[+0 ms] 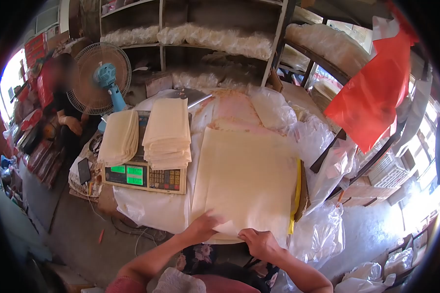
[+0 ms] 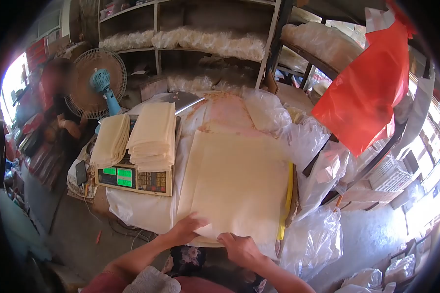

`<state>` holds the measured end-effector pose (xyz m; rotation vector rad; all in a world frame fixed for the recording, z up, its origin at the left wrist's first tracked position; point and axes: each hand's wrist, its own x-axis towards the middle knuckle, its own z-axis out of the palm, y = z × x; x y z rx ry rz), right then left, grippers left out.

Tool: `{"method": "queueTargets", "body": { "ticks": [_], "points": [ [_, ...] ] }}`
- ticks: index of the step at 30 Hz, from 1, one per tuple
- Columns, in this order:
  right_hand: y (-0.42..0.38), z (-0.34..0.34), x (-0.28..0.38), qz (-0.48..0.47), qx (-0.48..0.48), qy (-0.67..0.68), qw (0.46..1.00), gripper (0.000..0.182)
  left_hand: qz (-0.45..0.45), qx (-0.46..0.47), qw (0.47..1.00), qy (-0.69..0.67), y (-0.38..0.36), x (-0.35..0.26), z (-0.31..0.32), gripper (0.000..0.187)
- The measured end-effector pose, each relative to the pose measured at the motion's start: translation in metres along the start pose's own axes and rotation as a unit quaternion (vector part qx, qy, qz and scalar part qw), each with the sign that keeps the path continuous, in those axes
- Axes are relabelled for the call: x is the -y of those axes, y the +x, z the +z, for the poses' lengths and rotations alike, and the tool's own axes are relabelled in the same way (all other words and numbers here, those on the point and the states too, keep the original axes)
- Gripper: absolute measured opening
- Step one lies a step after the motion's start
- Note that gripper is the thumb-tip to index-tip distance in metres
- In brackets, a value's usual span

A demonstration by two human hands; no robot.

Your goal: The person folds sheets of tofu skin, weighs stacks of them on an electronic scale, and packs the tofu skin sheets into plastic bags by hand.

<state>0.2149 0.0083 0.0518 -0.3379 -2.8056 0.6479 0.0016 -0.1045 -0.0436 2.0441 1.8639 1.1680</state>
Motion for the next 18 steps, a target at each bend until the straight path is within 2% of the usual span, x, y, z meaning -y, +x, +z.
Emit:
{"method": "queueTargets", "body": {
  "ticks": [1,2,4,5,7,8,9,10,11,12,14,15,17,18],
  "points": [
    [-0.004,-0.003,0.004,-0.004,0.01,0.024,1.0,0.022,-0.047,0.083,0.995,-0.037,-0.008,0.004,0.002,0.034],
    [-0.007,-0.012,0.009,0.102,0.007,0.151,0.983,0.02,-0.049,0.086,0.994,-0.039,-0.008,-0.004,-0.005,0.034],
    [-0.007,-0.052,0.014,0.113,0.035,0.166,0.979,0.015,-0.267,0.004,0.945,-0.187,-0.002,-0.027,-0.031,0.025],
    [-0.004,-0.071,0.008,0.122,0.062,0.178,0.975,0.012,-0.269,0.008,0.945,-0.188,0.004,-0.026,-0.036,0.025],
    [0.007,-0.096,-0.022,0.218,0.09,0.001,0.972,0.014,-0.321,-0.077,0.89,-0.315,0.02,-0.022,-0.047,0.022],
    [0.018,-0.108,-0.039,0.144,0.091,-0.028,0.985,0.015,-0.321,-0.075,0.89,-0.314,0.03,-0.019,-0.05,0.022],
    [0.031,-0.118,-0.056,0.069,0.091,-0.058,0.992,0.016,-0.323,-0.116,0.885,-0.315,0.042,-0.016,-0.05,0.022],
    [0.046,-0.121,-0.077,0.095,0.063,0.09,0.989,0.018,-0.324,-0.157,0.878,-0.316,0.054,-0.012,-0.049,0.021],
    [0.061,-0.121,-0.096,0.119,0.035,0.236,0.964,0.02,-0.321,-0.157,0.879,-0.315,0.066,-0.008,-0.049,0.021],
    [0.075,-0.123,-0.108,0.117,0.032,0.236,0.964,0.02,-0.333,-0.162,0.881,-0.293,0.078,-0.003,-0.049,0.021],
    [0.096,-0.123,-0.127,0.194,0.1,0.244,0.945,0.021,-0.346,-0.168,0.883,-0.269,0.088,0.015,-0.041,0.021],
    [0.104,-0.113,-0.141,0.191,0.099,0.245,0.945,0.021,-0.368,-0.141,0.884,-0.251,0.093,0.029,-0.034,0.025],
    [0.123,-0.09,-0.173,0.2,0.133,-0.017,0.971,0.022,-0.388,-0.112,0.886,-0.23,0.097,0.042,-0.025,0.03],
    [0.13,-0.076,-0.183,0.2,0.128,-0.016,0.971,0.022,-0.291,-0.184,0.938,-0.045,0.095,0.041,-0.016,0.039]
  ]
}}
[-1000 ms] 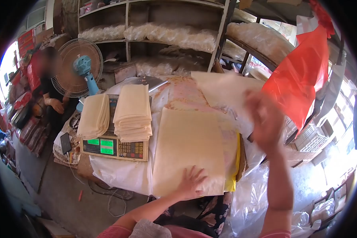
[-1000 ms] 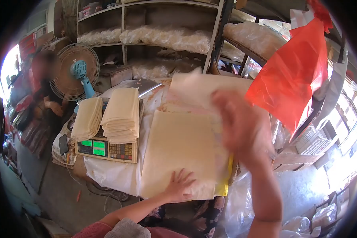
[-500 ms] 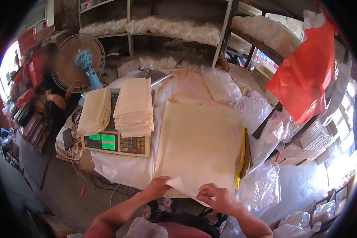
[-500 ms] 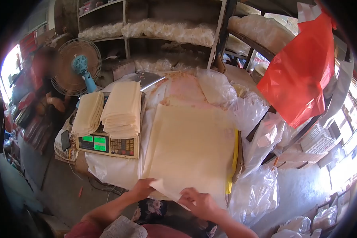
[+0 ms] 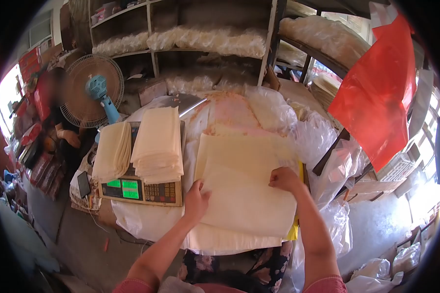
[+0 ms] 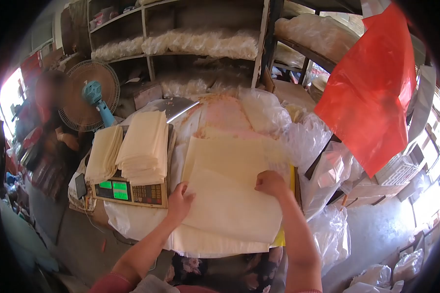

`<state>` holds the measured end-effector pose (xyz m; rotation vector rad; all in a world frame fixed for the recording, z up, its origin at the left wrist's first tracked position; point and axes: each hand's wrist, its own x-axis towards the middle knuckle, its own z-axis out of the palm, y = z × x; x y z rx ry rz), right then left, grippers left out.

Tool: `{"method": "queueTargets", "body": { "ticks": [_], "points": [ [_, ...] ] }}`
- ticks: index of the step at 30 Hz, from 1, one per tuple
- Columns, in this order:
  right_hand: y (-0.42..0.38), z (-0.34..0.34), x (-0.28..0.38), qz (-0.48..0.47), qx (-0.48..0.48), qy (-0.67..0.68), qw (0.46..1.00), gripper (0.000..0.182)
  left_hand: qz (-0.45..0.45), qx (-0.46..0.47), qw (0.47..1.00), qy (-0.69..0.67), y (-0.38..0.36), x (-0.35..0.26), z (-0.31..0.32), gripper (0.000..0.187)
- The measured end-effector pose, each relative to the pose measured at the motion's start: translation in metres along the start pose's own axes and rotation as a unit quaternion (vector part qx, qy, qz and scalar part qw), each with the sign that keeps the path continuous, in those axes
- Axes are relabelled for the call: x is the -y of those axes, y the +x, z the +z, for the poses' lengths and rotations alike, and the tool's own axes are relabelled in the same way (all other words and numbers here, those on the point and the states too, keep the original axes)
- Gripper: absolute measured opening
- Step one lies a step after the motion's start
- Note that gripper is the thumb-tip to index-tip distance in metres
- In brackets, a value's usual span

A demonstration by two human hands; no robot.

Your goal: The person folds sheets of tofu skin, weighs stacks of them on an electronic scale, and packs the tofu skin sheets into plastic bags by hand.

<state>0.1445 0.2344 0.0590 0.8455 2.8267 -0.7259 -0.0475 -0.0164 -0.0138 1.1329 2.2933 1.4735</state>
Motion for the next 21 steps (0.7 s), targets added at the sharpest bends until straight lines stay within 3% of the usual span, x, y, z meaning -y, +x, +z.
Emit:
{"method": "queueTargets", "body": {
  "ticks": [1,2,4,5,7,9,11,13,18,21],
  "points": [
    [0.011,0.017,-0.001,0.029,-0.065,-0.071,0.995,0.015,0.143,-0.108,0.975,0.135,-0.004,0.002,0.006,0.047],
    [0.021,0.031,-0.003,0.059,-0.127,-0.14,0.98,0.009,0.147,-0.107,0.974,0.135,-0.008,0.002,0.007,0.047],
    [0.04,0.05,-0.012,0.035,-0.182,-0.172,0.967,0.013,0.246,0.105,0.954,0.138,-0.023,-0.002,0.005,0.067],
    [0.045,0.057,-0.015,0.009,-0.234,-0.204,0.95,0.017,0.245,0.106,0.954,0.138,-0.032,-0.003,0.007,0.067],
    [0.05,0.066,-0.019,0.005,-0.243,-0.214,0.946,0.019,0.225,0.204,0.891,0.338,-0.049,-0.005,0.013,0.071],
    [0.044,0.069,-0.01,0.002,-0.252,-0.226,0.941,0.02,0.231,0.205,0.89,0.335,-0.051,0.01,0.02,0.074],
    [0.025,0.073,0.007,-0.031,-0.327,-0.2,0.923,0.024,0.237,0.178,0.892,0.341,-0.054,0.017,0.024,0.076],
    [-0.011,0.08,0.039,-0.05,-0.335,-0.087,0.937,0.031,0.24,0.171,0.893,0.34,-0.056,0.022,0.027,0.075],
    [-0.055,0.153,0.048,-0.059,-0.304,-0.159,0.937,0.042,0.257,0.16,0.898,0.32,-0.059,0.019,0.02,0.073],
    [-0.051,0.148,0.042,-0.069,-0.267,-0.153,0.949,0.045,0.303,0.174,0.853,0.387,-0.045,0.018,0.002,0.058]
  ]
}}
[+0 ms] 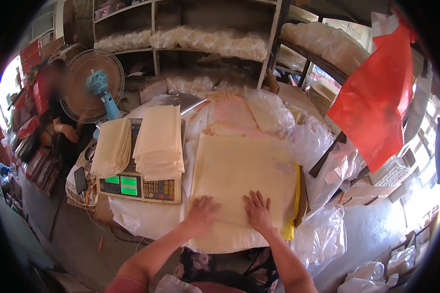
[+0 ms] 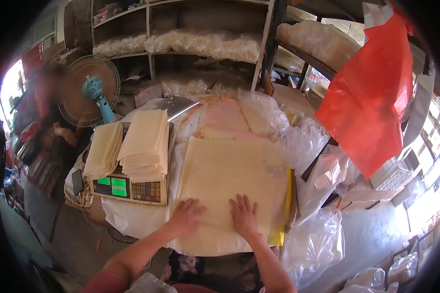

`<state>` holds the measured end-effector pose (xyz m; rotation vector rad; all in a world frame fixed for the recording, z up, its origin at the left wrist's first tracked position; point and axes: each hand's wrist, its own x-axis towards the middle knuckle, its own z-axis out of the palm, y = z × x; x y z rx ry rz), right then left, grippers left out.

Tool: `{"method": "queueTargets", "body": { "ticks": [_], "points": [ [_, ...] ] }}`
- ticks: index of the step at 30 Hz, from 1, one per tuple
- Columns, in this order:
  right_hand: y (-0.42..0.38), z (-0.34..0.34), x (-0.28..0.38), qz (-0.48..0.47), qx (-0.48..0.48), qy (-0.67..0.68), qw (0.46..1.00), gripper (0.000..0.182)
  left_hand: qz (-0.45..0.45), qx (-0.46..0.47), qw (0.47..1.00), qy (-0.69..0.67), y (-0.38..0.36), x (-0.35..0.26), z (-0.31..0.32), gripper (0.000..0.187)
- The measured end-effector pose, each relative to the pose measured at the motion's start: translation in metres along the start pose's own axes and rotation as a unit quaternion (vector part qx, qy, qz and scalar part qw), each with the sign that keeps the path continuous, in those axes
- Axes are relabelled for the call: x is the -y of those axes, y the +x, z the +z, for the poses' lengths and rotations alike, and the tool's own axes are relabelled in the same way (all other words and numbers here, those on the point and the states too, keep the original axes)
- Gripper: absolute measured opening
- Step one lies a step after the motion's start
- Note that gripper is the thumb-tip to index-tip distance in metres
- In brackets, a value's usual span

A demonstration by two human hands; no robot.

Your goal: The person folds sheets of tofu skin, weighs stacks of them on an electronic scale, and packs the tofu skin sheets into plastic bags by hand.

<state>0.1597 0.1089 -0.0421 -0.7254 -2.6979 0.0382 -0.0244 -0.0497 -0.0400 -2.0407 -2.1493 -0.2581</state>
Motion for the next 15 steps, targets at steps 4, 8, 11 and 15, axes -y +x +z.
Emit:
{"method": "queueTargets", "body": {
  "ticks": [4,8,11,15],
  "points": [
    [0.007,-0.044,0.037,-0.007,0.007,0.138,0.99,0.045,-0.063,0.014,0.996,-0.068,0.002,0.013,-0.038,0.018],
    [0.022,-0.088,0.066,-0.025,0.155,0.134,0.979,0.044,-0.052,-0.163,0.97,-0.171,0.008,-0.015,-0.077,0.038],
    [0.014,-0.126,0.065,-0.022,-0.037,0.166,0.985,0.048,-0.171,-0.306,0.881,-0.318,0.001,-0.004,-0.058,0.059],
    [-0.02,-0.13,0.047,-0.232,-0.097,0.135,0.958,0.043,-0.185,-0.253,0.786,-0.533,-0.031,0.02,0.001,0.07]
  ]
}}
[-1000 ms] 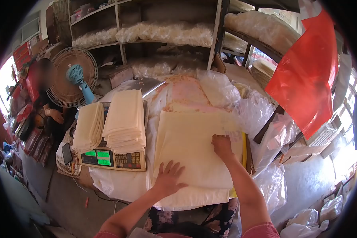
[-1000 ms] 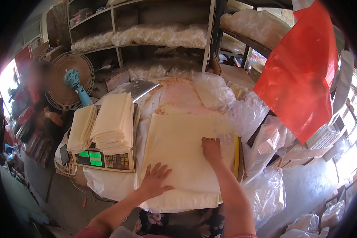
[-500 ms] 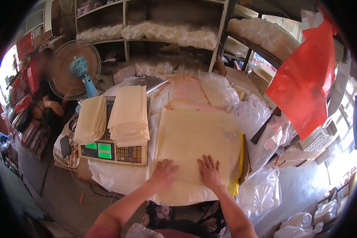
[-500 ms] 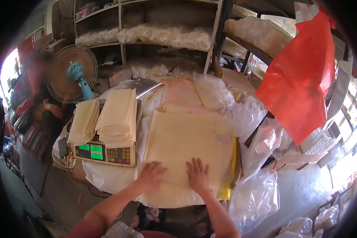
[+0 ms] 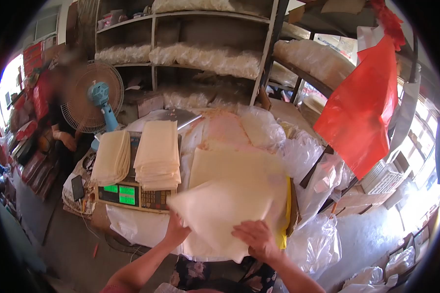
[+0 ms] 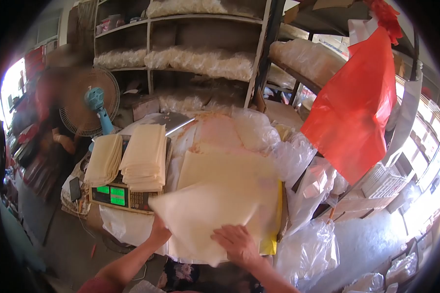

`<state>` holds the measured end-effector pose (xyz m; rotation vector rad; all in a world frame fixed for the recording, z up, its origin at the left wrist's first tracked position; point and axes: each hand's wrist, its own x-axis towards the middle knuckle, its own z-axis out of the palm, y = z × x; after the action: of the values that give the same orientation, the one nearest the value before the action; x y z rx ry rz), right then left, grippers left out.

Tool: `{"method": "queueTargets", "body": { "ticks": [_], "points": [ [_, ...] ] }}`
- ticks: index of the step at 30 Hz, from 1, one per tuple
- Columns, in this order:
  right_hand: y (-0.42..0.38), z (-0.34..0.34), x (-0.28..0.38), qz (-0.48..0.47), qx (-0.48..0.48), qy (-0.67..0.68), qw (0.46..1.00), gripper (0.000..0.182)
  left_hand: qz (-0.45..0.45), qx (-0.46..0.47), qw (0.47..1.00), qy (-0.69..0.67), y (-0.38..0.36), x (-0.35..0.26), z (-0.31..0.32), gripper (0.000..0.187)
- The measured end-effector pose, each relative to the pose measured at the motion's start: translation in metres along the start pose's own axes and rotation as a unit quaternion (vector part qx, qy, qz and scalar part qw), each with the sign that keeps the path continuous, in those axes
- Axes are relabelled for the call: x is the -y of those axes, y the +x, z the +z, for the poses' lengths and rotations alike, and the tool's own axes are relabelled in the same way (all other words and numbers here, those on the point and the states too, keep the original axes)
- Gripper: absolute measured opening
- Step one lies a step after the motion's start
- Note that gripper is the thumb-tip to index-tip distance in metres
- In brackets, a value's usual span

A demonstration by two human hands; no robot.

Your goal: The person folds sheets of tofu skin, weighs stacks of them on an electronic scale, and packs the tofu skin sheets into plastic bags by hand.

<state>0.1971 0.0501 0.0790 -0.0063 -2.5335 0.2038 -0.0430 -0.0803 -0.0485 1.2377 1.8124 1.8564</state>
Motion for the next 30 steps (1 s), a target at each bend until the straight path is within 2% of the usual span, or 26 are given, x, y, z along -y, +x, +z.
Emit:
{"method": "queueTargets", "body": {
  "ticks": [2,4,5,6,7,8,9,10,11,12,13,14,15,16,17,19,20,21,22,23,25,26,27,28,29,30],
  "points": [
    [-0.041,0.025,-0.008,0.018,0.03,0.0,0.999,0.039,0.058,0.013,0.997,0.052,0.0,0.002,-0.012,0.062],
    [-0.086,0.06,-0.039,0.152,0.043,0.207,0.965,0.032,0.239,0.171,0.936,0.191,-0.006,-0.005,-0.025,0.033],
    [-0.095,0.07,-0.057,0.155,0.043,0.21,0.964,0.032,0.236,0.175,0.936,0.191,-0.007,-0.004,-0.024,0.033],
    [-0.103,0.078,-0.07,0.318,0.008,0.261,0.912,0.026,0.1,0.192,0.957,0.193,-0.011,-0.002,-0.024,0.021],
    [-0.117,0.09,-0.072,0.471,-0.021,0.304,0.827,0.023,-0.044,0.205,0.958,0.194,-0.019,-0.002,-0.025,0.01],
    [-0.109,0.083,-0.066,0.499,0.02,0.315,0.807,0.024,-0.169,0.243,0.925,0.238,-0.006,-0.04,-0.026,0.029],
    [-0.091,0.071,-0.068,0.521,0.058,0.322,0.788,0.026,-0.178,0.244,0.923,0.237,-0.008,-0.038,-0.019,0.029],
    [-0.081,0.07,-0.065,0.501,0.039,0.261,0.825,0.029,-0.193,0.178,0.935,0.237,-0.005,-0.03,-0.012,0.039],
    [-0.075,0.071,-0.067,0.501,0.045,0.26,0.824,0.029,-0.209,0.109,0.943,0.235,-0.004,-0.024,-0.003,0.05],
    [-0.07,0.073,-0.068,0.521,0.071,0.19,0.829,0.03,-0.219,0.107,0.942,0.231,-0.004,-0.024,0.006,0.05],
    [-0.067,0.075,-0.068,0.538,0.097,0.119,0.829,0.032,-0.043,0.082,0.946,0.311,-0.003,-0.025,0.013,0.058],
    [-0.065,0.076,-0.067,0.538,0.108,0.123,0.827,0.032,0.133,0.058,0.913,0.38,-0.008,-0.025,0.018,0.067],
    [-0.061,0.075,-0.067,0.546,0.111,0.133,0.82,0.043,0.126,0.058,0.914,0.382,-0.014,-0.021,0.024,0.067],
    [-0.057,0.074,-0.067,0.554,0.111,0.142,0.813,0.055,0.138,0.12,0.893,0.411,-0.018,-0.017,0.029,0.068],
    [-0.055,0.075,-0.064,0.553,0.113,0.144,0.813,0.055,0.15,0.182,0.868,0.438,-0.021,-0.016,0.032,0.068],
    [-0.05,0.076,-0.057,0.426,0.034,0.023,0.904,0.081,0.158,0.182,0.864,0.442,-0.019,-0.014,0.029,0.069],
    [-0.039,0.067,-0.053,0.424,0.035,0.026,0.905,0.081,0.166,0.207,0.837,0.479,-0.013,-0.015,0.027,0.065],
    [-0.026,0.052,-0.047,0.334,0.116,-0.027,0.935,0.087,0.173,0.233,0.808,0.513,-0.008,-0.016,0.024,0.061],
    [-0.019,0.042,-0.045,0.238,0.194,-0.081,0.948,0.094,0.171,0.232,0.808,0.514,-0.002,-0.011,0.02,0.061],
    [-0.023,0.038,-0.048,0.237,0.196,-0.08,0.948,0.094,0.17,0.249,0.821,0.485,0.005,-0.002,0.015,0.054],
    [-0.035,0.027,-0.062,0.142,0.285,-0.091,0.944,0.077,0.168,0.265,0.832,0.458,0.021,-0.007,0.0,0.048],
    [-0.043,0.024,-0.069,0.14,0.284,-0.089,0.944,0.077,0.062,0.297,0.874,0.379,0.029,-0.021,-0.009,0.043],
    [-0.052,0.021,-0.077,0.187,0.236,0.055,0.952,0.064,-0.046,0.322,0.899,0.292,0.035,-0.029,-0.015,0.038],
    [-0.057,0.021,-0.081,0.231,0.183,0.198,0.935,0.053,-0.048,0.322,0.899,0.293,0.038,-0.028,-0.014,0.038],
    [-0.058,0.026,-0.086,0.232,0.184,0.2,0.934,0.053,-0.14,0.235,0.936,0.22,0.04,-0.026,-0.011,0.039],
    [-0.06,0.034,-0.093,0.379,0.158,0.19,0.892,0.044,-0.23,0.142,0.952,0.143,0.039,-0.023,-0.004,0.039]
  ]
}}
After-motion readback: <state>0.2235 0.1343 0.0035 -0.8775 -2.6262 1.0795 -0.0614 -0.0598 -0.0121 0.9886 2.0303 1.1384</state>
